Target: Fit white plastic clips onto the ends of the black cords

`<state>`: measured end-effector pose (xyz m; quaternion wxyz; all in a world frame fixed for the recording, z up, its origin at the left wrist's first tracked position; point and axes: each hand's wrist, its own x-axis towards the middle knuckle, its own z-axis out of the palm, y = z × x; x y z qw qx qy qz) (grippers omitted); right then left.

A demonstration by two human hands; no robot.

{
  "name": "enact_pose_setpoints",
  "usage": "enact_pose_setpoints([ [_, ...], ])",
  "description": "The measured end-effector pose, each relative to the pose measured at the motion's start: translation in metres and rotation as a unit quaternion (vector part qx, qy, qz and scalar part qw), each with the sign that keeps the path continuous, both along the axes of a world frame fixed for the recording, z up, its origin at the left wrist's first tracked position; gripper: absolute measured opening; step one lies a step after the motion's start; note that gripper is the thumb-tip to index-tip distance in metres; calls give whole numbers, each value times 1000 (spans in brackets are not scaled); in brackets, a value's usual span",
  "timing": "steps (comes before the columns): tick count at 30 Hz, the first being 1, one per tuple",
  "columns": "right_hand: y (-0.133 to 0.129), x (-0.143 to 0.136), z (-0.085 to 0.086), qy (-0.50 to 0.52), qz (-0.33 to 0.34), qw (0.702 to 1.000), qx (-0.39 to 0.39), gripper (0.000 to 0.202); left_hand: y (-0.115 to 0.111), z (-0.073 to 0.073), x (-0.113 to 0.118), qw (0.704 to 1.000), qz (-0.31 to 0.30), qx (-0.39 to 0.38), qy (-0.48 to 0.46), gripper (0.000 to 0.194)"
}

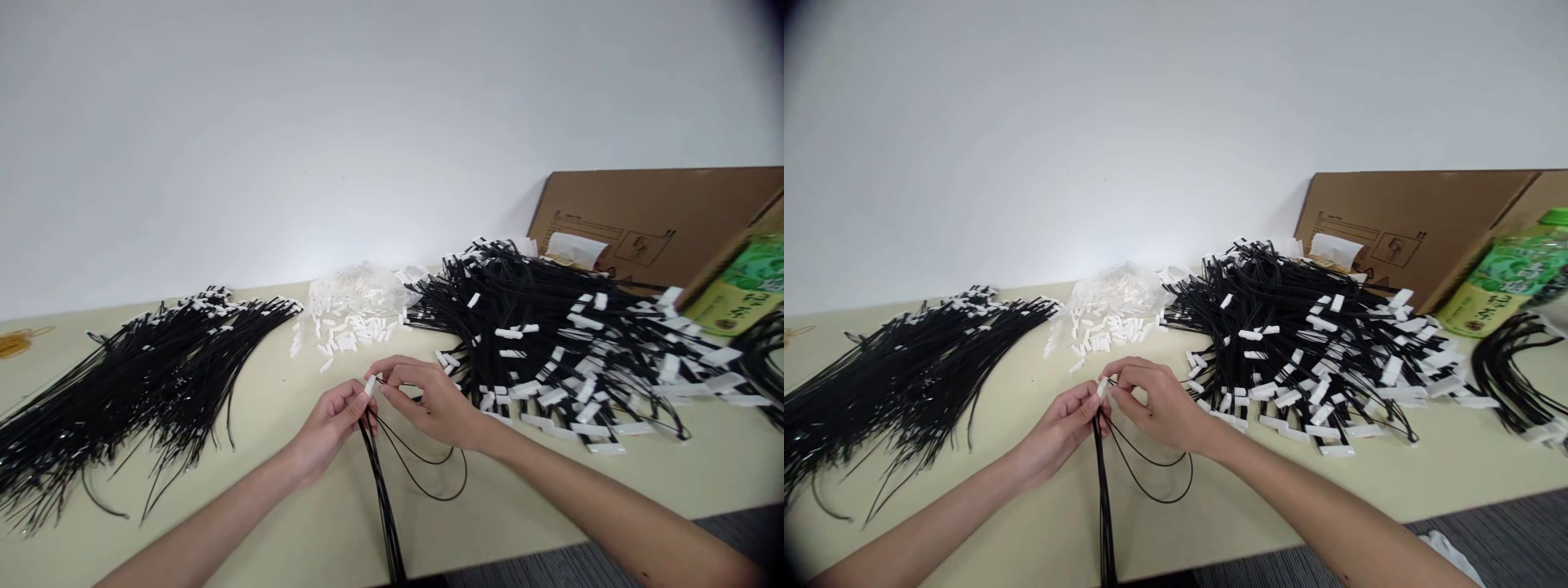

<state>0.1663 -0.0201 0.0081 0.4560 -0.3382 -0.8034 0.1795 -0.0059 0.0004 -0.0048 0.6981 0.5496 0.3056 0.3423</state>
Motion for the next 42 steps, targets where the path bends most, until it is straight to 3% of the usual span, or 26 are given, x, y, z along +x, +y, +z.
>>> enact_pose_setpoints([
  [3,3,1,-4,-52,-69,994,61,12,2,-1,0,1000,21,-16,-3,18],
  [7,1,0,-6,-134,-154,965,166,13,7,-3,-2,997,63,-43,-26,16],
  [13,-6,-7,-7,-222,-118,932,260,18,10,-7,-4,991,86,-79,-71,14],
  [23,2,-4,-18,-222,-123,882,397,15,6,-4,-3,983,38,-142,-110,10],
  [28,0,-7,-15,-220,-129,873,417,12,6,-4,-3,982,25,-146,-121,10],
  [35,-2,-15,-17,-164,-148,889,400,11,3,-2,-1,980,20,-148,-132,8],
  [42,-2,-19,-15,-12,-100,970,223,12,4,1,0,981,67,-136,-120,10],
])
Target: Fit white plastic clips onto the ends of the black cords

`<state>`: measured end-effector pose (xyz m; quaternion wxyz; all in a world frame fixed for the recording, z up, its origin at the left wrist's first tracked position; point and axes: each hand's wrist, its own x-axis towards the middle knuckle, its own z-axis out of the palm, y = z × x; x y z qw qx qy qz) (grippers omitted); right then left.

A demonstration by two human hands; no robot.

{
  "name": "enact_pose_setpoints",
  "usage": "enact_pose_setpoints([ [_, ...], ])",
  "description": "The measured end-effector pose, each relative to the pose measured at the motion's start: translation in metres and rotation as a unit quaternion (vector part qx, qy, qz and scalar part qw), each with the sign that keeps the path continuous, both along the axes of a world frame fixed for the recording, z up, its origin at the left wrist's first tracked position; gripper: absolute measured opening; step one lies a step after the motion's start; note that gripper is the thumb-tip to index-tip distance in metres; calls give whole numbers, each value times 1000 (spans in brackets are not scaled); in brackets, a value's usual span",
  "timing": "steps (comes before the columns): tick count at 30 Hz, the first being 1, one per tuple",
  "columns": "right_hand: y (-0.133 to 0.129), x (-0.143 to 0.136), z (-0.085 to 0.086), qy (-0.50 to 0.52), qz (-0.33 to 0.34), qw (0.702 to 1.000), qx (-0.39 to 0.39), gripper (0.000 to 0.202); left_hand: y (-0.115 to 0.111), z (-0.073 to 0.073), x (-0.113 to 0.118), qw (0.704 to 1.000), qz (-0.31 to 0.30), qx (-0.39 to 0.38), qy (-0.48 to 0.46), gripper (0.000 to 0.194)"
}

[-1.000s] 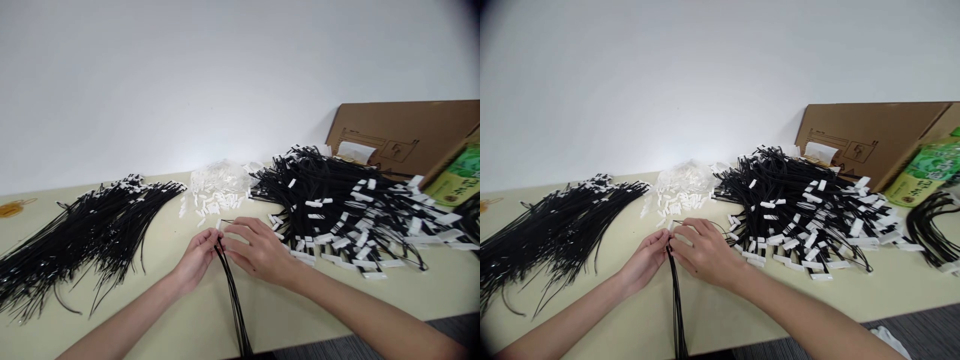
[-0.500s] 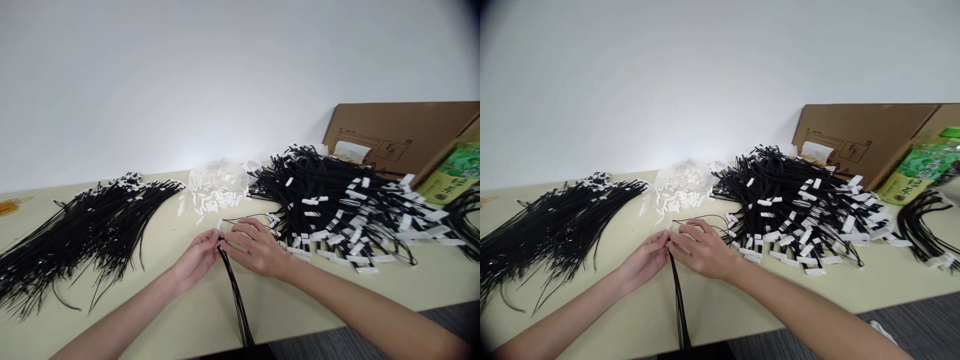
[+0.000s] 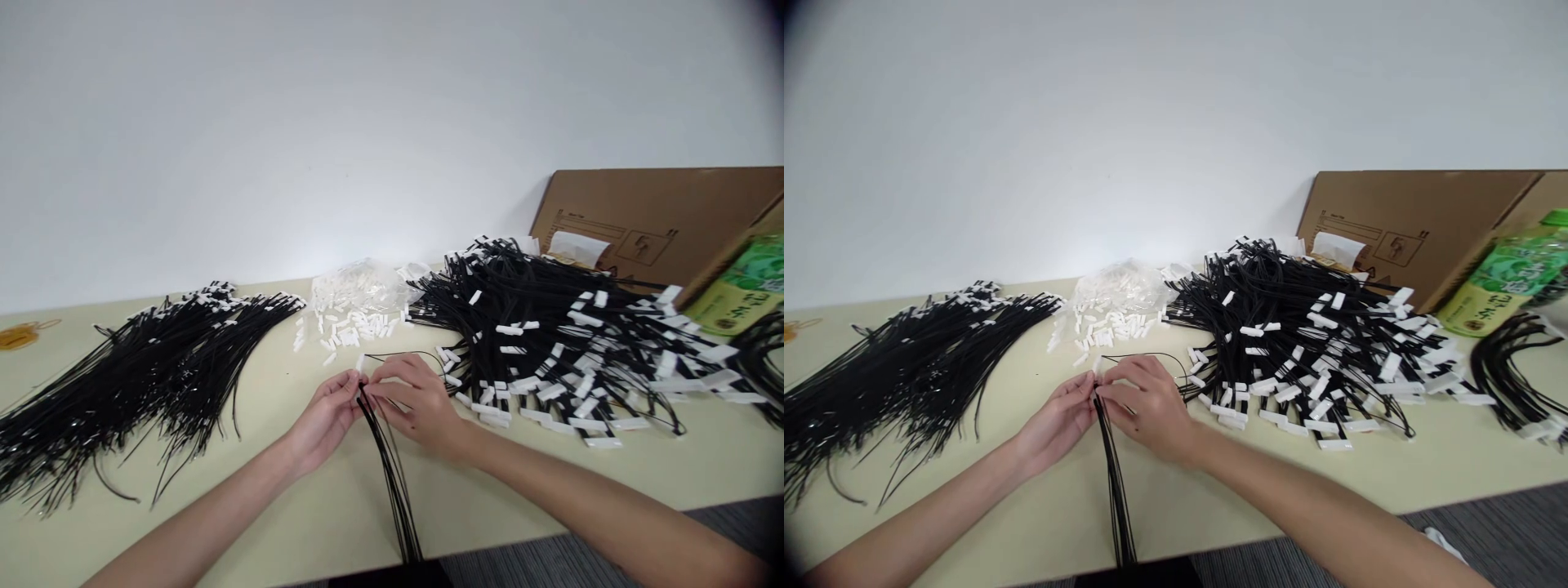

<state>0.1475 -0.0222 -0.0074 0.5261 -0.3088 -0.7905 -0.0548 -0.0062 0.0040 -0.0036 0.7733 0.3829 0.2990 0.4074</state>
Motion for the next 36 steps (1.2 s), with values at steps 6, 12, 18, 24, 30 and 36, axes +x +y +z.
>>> enact_pose_setpoints([
  [6,-2,16,21,277,72,927,-244,8,3,-1,-2,999,40,-17,5,11],
  [12,10,46,40,506,200,768,-338,12,1,0,-1,998,57,-26,15,11],
  [18,13,71,53,499,4,852,-156,11,0,-2,-2,997,67,-42,16,9],
  [24,1,44,32,72,-82,994,13,15,-1,-5,0,998,38,-39,21,11],
  [30,2,24,4,-78,-114,987,76,7,-2,-4,1,1000,3,-14,6,13],
  [36,4,27,5,-73,-133,985,86,7,-3,-3,1,1000,-4,-10,3,14],
])
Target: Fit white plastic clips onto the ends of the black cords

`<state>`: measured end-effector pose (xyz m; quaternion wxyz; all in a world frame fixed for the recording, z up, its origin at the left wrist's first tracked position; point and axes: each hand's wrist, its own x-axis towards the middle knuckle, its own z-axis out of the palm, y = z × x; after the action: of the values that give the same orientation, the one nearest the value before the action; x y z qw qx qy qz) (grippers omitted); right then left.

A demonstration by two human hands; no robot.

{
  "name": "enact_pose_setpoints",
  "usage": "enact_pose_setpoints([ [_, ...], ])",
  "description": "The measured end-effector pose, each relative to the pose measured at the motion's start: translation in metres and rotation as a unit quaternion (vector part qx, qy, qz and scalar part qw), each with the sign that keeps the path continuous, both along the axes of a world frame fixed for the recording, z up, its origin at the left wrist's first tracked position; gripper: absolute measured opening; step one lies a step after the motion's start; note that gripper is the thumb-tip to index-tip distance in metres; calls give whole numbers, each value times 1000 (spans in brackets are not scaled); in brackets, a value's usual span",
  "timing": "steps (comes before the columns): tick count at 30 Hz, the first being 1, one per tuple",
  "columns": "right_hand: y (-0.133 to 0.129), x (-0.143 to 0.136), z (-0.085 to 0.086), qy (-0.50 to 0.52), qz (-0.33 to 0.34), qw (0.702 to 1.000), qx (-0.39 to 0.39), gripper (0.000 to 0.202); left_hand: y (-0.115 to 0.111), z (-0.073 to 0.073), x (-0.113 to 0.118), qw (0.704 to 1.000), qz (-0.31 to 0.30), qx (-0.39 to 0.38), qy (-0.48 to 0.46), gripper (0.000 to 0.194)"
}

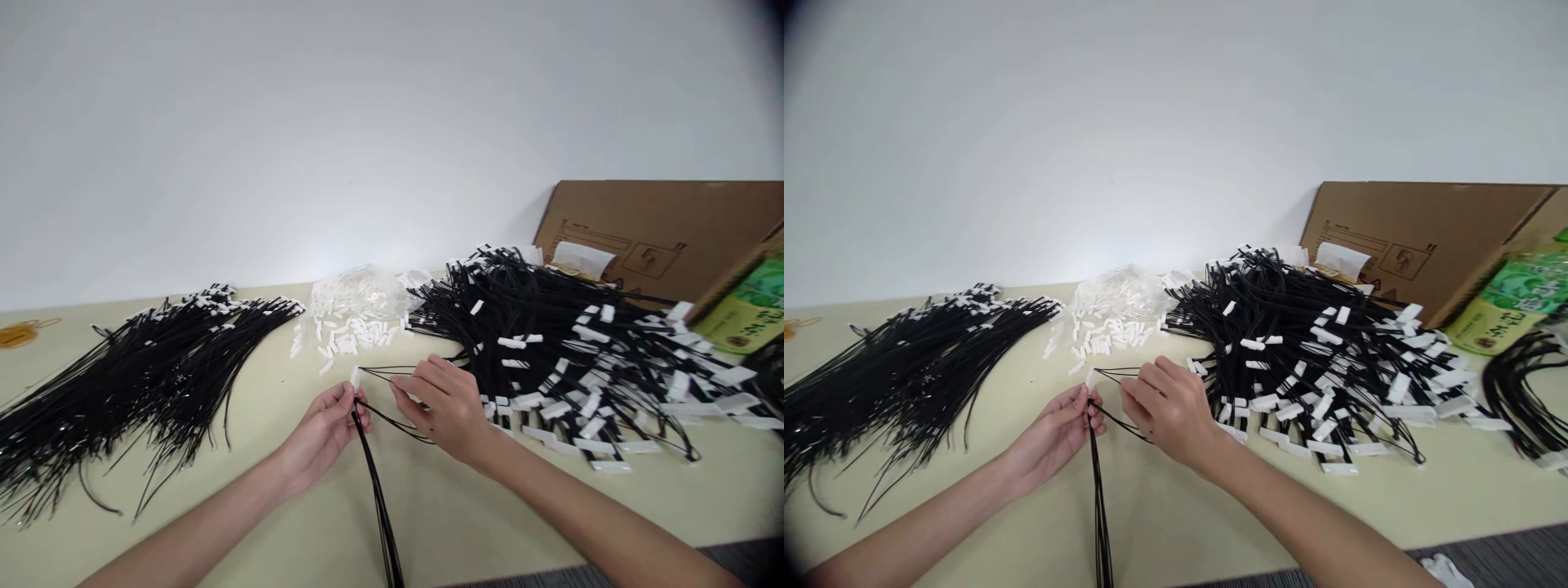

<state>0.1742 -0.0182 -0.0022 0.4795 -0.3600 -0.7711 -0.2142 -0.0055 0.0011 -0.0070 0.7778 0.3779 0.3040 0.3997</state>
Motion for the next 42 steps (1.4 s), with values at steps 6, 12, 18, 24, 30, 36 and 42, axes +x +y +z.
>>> enact_pose_setpoints([
  [6,0,-1,0,-4,3,1000,-8,9,0,1,0,1000,1,-6,-1,12],
  [12,-1,-1,0,1,10,1000,-16,8,0,0,0,1000,-2,3,2,13],
  [18,-3,-3,1,22,14,999,-35,7,0,-1,-2,999,-7,26,20,13],
  [24,-4,-3,5,23,16,996,-86,12,0,0,-3,999,-9,41,34,14],
  [30,-5,-2,6,11,35,993,-110,10,-2,1,-1,995,-31,76,64,16],
  [36,-7,-4,8,5,120,972,-204,10,-3,0,0,991,-48,85,91,18],
  [42,-9,-6,9,25,170,948,-269,11,-3,1,-1,988,-64,93,106,21],
])
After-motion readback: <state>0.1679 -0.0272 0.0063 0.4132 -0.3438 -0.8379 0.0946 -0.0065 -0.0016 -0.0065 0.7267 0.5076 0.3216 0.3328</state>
